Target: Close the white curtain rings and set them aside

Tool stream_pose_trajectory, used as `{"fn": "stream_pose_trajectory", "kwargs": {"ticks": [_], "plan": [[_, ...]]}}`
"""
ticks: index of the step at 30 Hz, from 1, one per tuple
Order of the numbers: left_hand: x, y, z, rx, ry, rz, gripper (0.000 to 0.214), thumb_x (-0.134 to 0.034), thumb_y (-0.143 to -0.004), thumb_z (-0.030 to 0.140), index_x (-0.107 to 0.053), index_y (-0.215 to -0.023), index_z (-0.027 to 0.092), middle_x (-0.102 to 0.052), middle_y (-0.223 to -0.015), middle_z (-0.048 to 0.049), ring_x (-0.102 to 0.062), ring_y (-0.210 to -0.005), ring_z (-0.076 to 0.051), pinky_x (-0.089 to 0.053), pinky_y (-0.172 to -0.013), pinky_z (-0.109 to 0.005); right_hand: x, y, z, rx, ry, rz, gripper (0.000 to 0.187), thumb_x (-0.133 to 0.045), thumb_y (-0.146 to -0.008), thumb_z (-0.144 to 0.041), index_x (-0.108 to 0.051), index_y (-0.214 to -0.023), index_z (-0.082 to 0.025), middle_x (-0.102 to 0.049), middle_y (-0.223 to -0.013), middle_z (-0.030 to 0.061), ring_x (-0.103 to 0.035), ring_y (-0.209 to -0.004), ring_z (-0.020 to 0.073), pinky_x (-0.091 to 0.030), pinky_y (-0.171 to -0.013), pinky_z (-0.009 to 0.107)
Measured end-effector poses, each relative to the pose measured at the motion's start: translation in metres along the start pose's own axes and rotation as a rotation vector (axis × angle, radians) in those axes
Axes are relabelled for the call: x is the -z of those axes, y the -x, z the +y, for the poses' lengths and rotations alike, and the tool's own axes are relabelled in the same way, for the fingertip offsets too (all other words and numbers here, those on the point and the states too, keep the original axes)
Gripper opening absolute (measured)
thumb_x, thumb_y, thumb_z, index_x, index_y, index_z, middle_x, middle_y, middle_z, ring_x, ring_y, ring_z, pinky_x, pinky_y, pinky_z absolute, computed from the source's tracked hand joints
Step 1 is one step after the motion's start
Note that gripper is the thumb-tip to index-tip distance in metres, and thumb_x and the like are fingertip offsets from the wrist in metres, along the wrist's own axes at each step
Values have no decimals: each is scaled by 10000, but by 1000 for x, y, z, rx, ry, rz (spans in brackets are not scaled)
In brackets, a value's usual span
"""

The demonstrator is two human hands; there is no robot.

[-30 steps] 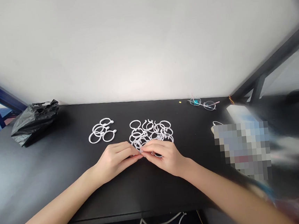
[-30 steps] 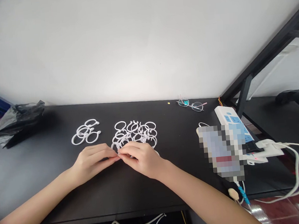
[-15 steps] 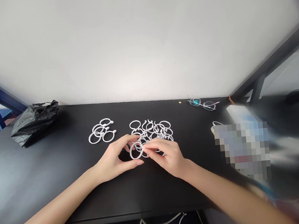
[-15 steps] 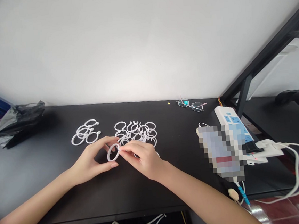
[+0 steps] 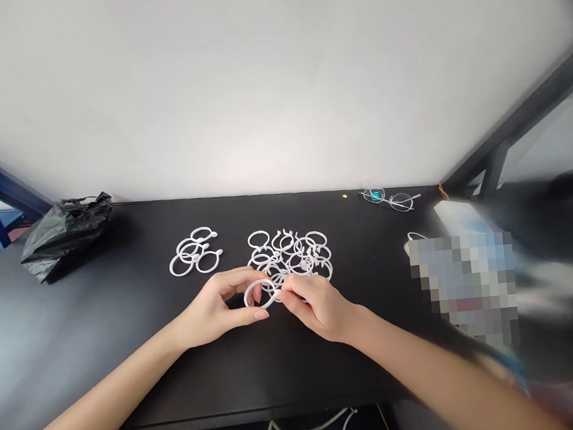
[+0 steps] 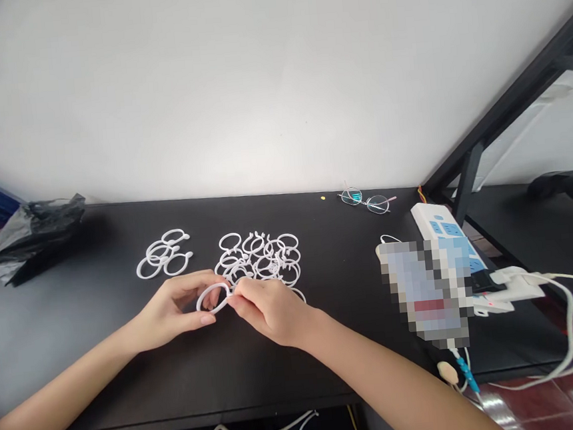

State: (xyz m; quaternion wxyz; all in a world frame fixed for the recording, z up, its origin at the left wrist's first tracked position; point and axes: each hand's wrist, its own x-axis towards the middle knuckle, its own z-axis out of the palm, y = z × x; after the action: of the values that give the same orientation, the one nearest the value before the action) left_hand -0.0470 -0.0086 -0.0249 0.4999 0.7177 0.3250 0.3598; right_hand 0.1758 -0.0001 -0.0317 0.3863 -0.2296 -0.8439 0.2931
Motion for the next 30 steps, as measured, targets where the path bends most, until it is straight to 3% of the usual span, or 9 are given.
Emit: {"fn": "stream_pose_trajectory", "kwargs": {"ticks": [12,16,20,25,30], "plan": [[1,0,2,46,3,-75,296,-668,-871,293,-631,-1143,181,-531,-826,-12,-507,-761,-132,-489,-721,-277,-5,3,0,-36,-47,-1,231,-381,-996,-234,-366,-766,-222,-396,-603,-65,-365,-468,76,-331,-467,206],[-1,-1,4,0,-69,-26,324,-682,-857,303,-619,-1150,179,-555,-828,-16,-537,-767,-141,-507,-734,-286,-4,2,2,-56,-40,-2,233,-402,-995,-237,-390,-763,-217,-414,-609,-61,-382,-478,75,-340,-474,204],[6,-2,6,-82,-336,115,280,-635,-887,340,-619,-1111,174,-635,-895,-50,-594,-824,-171,-507,-793,-312,-2,2,3,-74,-16,119,196,-412,-990,-242,-433,-798,-211,-448,-613,-51,-425,-488,81,-353,-471,203],[39,-2,-6,-70,-965,396,297,-513,-939,411,-601,-1106,181,-653,-1050,-98,-587,-983,-254,-461,-897,-408,7,2,7,-78,-56,311,124,-393,-993,-237,-446,-884,-210,-449,-593,-58,-427,-452,79,-339,-426,192],[60,3,-26,159,-1315,370,390,-359,-978,450,-601,-1073,160,-601,-1043,-135,-563,-923,-288,-484,-780,-414,13,0,7,-58,-26,342,83,-399,-991,-222,-464,-940,-210,-452,-595,-60,-440,-448,80,-348,-418,192]]}}
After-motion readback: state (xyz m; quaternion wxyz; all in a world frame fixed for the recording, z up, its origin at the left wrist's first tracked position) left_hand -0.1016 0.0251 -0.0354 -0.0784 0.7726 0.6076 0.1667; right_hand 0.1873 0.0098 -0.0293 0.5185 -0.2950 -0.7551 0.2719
